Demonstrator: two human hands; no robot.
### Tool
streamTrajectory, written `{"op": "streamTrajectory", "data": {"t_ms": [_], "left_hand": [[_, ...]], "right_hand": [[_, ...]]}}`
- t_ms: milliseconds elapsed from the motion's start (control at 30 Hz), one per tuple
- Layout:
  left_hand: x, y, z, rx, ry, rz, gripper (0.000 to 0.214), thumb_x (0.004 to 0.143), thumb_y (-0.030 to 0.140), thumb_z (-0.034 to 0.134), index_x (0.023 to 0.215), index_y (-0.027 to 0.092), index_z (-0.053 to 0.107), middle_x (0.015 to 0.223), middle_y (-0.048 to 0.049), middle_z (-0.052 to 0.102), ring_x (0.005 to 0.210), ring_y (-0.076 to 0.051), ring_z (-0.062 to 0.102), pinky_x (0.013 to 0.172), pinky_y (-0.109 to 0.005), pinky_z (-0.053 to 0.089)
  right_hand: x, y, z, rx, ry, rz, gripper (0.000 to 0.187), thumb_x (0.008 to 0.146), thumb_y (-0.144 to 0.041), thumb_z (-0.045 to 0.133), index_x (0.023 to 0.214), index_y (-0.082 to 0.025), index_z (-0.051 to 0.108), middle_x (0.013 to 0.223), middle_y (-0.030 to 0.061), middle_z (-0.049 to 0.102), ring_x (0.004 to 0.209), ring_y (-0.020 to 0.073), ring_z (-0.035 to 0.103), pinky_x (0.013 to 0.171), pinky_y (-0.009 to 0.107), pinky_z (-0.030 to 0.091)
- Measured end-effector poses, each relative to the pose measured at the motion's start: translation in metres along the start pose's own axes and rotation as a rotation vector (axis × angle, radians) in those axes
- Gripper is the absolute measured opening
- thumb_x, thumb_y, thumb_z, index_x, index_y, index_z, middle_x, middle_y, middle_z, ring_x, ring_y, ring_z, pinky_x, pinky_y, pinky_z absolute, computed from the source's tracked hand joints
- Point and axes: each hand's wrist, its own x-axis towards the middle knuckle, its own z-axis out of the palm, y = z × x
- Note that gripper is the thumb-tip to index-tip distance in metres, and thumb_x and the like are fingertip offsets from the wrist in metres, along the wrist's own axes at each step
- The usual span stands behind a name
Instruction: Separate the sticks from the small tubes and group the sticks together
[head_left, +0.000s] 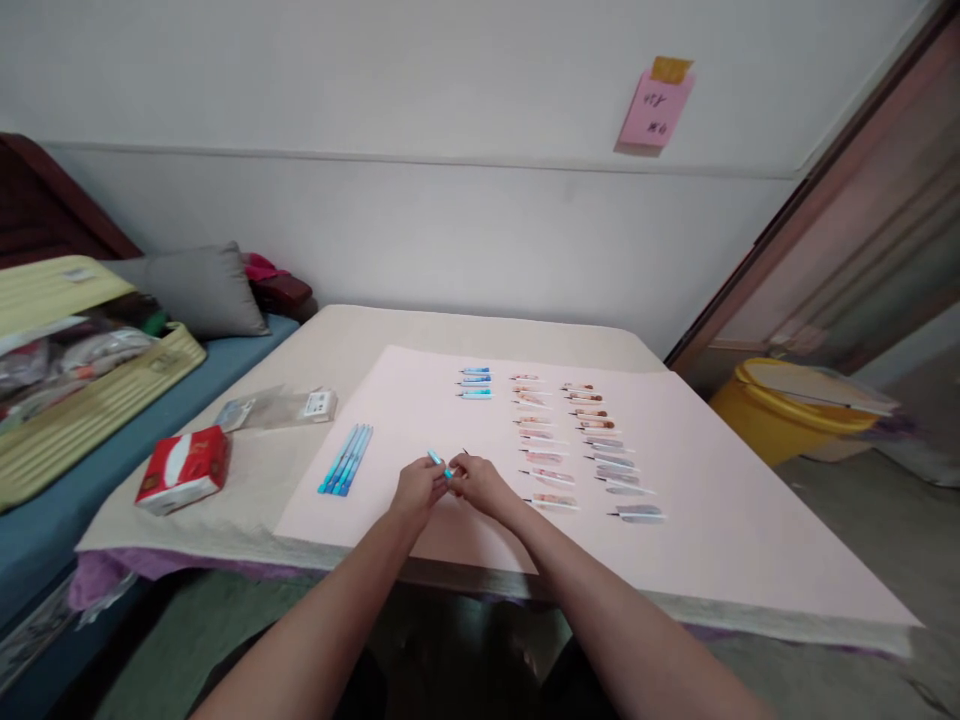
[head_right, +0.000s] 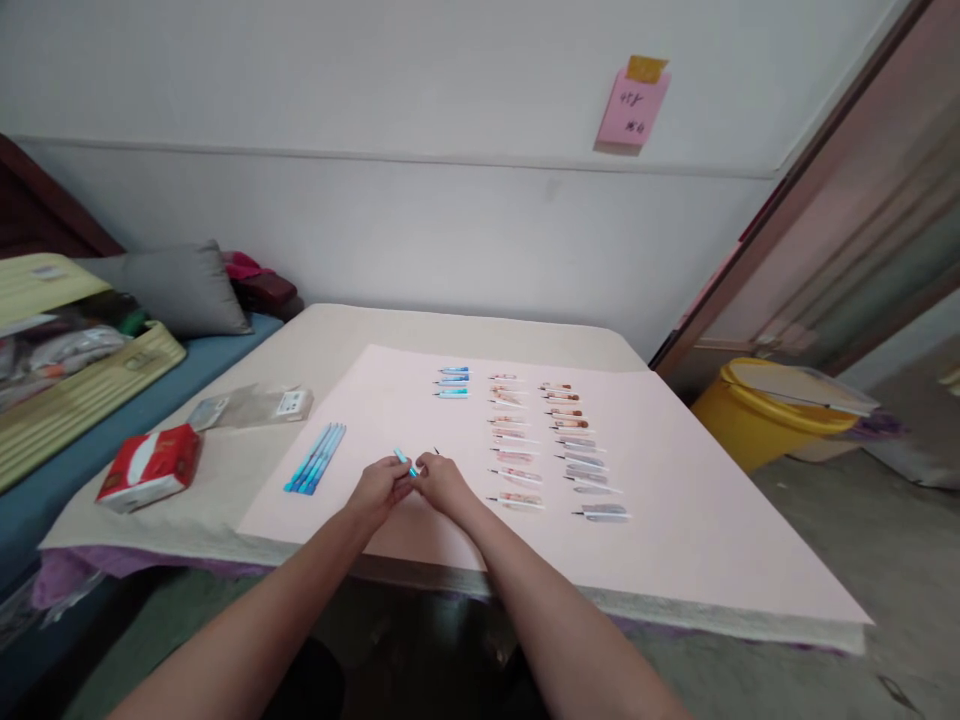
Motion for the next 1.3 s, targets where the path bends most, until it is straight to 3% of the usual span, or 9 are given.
{"op": "streamTrajectory", "data": {"t_ms": [133,200,333,567,767,967,1133,1300], "left_hand": [[0.0,-0.006,0.003,-0.016,-0.082,0.061,0.01,0.062,0.011,0.066,0.069,0.01,0.058,0.072,-0.0074,0.064,0.066,-0.014,0.061,0.065,-0.025,0.05],[0.004,-0.009,0.001,0.106,-0.07,0.089,0.012,0.062,0.016,0.067,0.072,0.01,0.062,0.07,-0.007,0.063,0.064,-0.013,0.06,0.065,-0.025,0.049],[0.017,-0.005,-0.01,0.564,0.11,0.277,0.018,0.07,0.024,0.059,0.079,0.01,0.064,0.067,-0.0062,0.062,0.06,-0.013,0.059,0.058,-0.024,0.046],[0.055,0.035,-0.041,1.028,0.452,0.467,0.007,0.072,0.016,0.05,0.072,0.017,0.057,0.069,-0.0044,0.058,0.072,-0.018,0.055,0.065,-0.027,0.039],[0.086,0.052,-0.045,1.434,0.315,0.537,0.016,0.073,0.012,0.05,0.081,0.02,0.06,0.086,-0.0051,0.057,0.078,-0.018,0.054,0.068,-0.026,0.036],[0.099,0.054,-0.05,1.659,0.215,0.52,0.016,0.077,0.011,0.045,0.076,0.018,0.059,0.085,-0.0068,0.055,0.08,-0.018,0.054,0.071,-0.028,0.036],[0.099,0.053,-0.047,1.672,0.202,0.523,0.018,0.079,0.014,0.045,0.09,0.02,0.058,0.087,-0.0072,0.055,0.08,-0.019,0.055,0.072,-0.03,0.037],[0.092,0.051,-0.042,1.516,0.232,0.534,0.012,0.077,0.015,0.047,0.07,0.017,0.056,0.085,-0.0085,0.056,0.084,-0.021,0.055,0.075,-0.031,0.037]], "right_hand": [[0.001,-0.001,0.0,0.006,0.01,0.002,0.013,0.074,-0.012,0.051,0.079,-0.015,0.062,0.058,-0.0006,0.062,0.053,0.0097,0.057,0.055,0.017,0.039],[0.0,-0.001,-0.005,0.003,0.017,0.006,0.012,0.076,-0.013,0.049,0.076,-0.015,0.061,0.055,-0.0005,0.061,0.052,0.0099,0.057,0.054,0.017,0.038],[-0.005,-0.001,-0.023,-0.019,0.035,0.026,0.011,0.074,-0.013,0.051,0.071,-0.015,0.061,0.051,-0.0008,0.059,0.05,0.0106,0.056,0.052,0.018,0.036],[-0.018,0.001,-0.055,-0.114,0.141,0.012,0.012,0.072,-0.011,0.052,0.068,-0.016,0.062,0.058,0.0022,0.06,0.057,0.0132,0.053,0.053,0.021,0.029],[-0.024,0.005,-0.069,-0.129,0.131,0.043,0.012,0.075,-0.014,0.052,0.072,-0.017,0.063,0.063,0.003,0.061,0.061,0.0135,0.052,0.054,0.021,0.029],[-0.026,0.013,-0.071,-0.175,0.159,0.034,0.013,0.076,-0.014,0.051,0.075,-0.018,0.063,0.07,0.0044,0.063,0.064,0.0139,0.052,0.055,0.022,0.028],[-0.024,0.01,-0.07,-0.17,0.141,0.031,0.013,0.077,-0.017,0.051,0.077,-0.018,0.063,0.073,0.0049,0.064,0.066,0.0141,0.053,0.057,0.022,0.029],[-0.027,0.003,-0.067,-0.185,0.159,0.017,0.015,0.074,-0.016,0.051,0.077,-0.018,0.065,0.075,0.0061,0.065,0.068,0.0152,0.055,0.057,0.023,0.029]]}}
